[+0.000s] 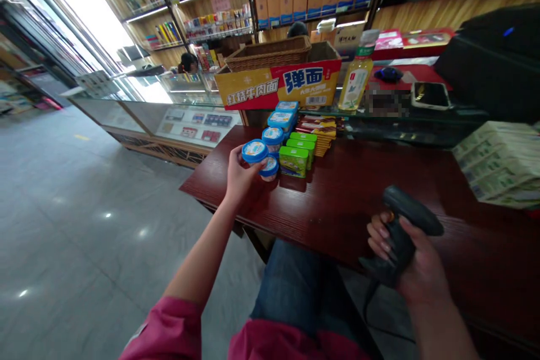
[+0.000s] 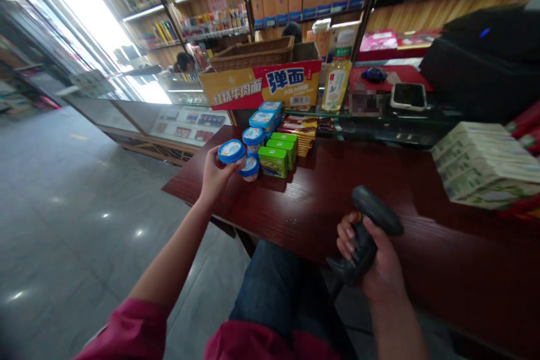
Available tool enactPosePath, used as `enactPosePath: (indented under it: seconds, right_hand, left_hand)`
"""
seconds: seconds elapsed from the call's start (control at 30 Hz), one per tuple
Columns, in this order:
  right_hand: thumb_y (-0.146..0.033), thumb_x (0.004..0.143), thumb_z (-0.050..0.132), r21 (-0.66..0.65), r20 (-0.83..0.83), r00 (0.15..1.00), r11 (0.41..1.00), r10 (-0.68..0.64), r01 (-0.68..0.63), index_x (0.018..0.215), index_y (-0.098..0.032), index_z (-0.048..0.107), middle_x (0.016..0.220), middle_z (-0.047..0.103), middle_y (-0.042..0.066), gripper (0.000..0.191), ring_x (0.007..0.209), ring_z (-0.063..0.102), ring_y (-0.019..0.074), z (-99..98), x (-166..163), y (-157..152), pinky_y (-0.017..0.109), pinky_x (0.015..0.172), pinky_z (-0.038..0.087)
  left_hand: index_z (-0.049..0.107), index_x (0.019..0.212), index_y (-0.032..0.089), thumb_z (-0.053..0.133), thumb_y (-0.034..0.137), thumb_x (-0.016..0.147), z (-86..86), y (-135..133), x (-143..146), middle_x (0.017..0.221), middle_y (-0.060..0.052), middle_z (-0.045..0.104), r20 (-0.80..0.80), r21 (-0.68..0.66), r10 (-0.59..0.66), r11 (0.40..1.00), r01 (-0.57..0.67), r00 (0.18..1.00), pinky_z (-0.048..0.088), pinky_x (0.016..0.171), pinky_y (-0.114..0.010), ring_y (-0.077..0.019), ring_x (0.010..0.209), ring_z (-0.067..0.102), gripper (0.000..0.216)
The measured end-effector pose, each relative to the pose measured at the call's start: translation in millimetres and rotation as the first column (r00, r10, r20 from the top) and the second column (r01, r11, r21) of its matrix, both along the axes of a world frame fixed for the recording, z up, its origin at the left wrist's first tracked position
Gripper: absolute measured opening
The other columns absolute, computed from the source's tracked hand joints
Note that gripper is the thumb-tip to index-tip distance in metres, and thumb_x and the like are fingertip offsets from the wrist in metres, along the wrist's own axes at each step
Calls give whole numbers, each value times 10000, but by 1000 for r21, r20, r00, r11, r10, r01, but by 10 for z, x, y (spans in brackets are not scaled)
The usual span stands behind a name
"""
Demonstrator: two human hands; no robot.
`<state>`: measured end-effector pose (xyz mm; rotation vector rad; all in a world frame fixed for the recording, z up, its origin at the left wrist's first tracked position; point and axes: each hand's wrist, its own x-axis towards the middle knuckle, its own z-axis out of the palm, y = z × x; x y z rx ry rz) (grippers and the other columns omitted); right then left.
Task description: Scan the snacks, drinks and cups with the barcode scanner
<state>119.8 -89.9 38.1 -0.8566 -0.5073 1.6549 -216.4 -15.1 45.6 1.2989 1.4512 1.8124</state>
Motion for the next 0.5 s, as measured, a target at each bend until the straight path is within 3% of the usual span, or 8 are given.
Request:
enactPosePath:
  seconds: [0.17, 0.5]
  right_hand:
    - [-326, 699, 825, 26, -4, 1000, 1000, -4, 4, 733, -184, 660, 674, 390, 2, 220, 509, 325, 94, -10, -13, -12, 203, 365, 319]
    - [-332, 715, 834, 9, -111, 994, 1000, 2, -1, 767, -178, 653, 660, 429, -15, 243, 498, 343, 73, -86, 6, 8, 161, 385, 353]
  left_hand:
    - [538, 1241, 229, 894, 337, 697, -204, 121, 107, 1269, -70, 648, -18, 51, 59, 997, -58, 998, 504, 1035, -332, -217, 1185, 649, 659]
    - [497, 1339, 229, 855, 366, 760, -303, 146, 255, 1346, -102, 593, -141, 95, 130, 988, -118, 981, 488, 1058, -334, -229, 1223, 622, 694]
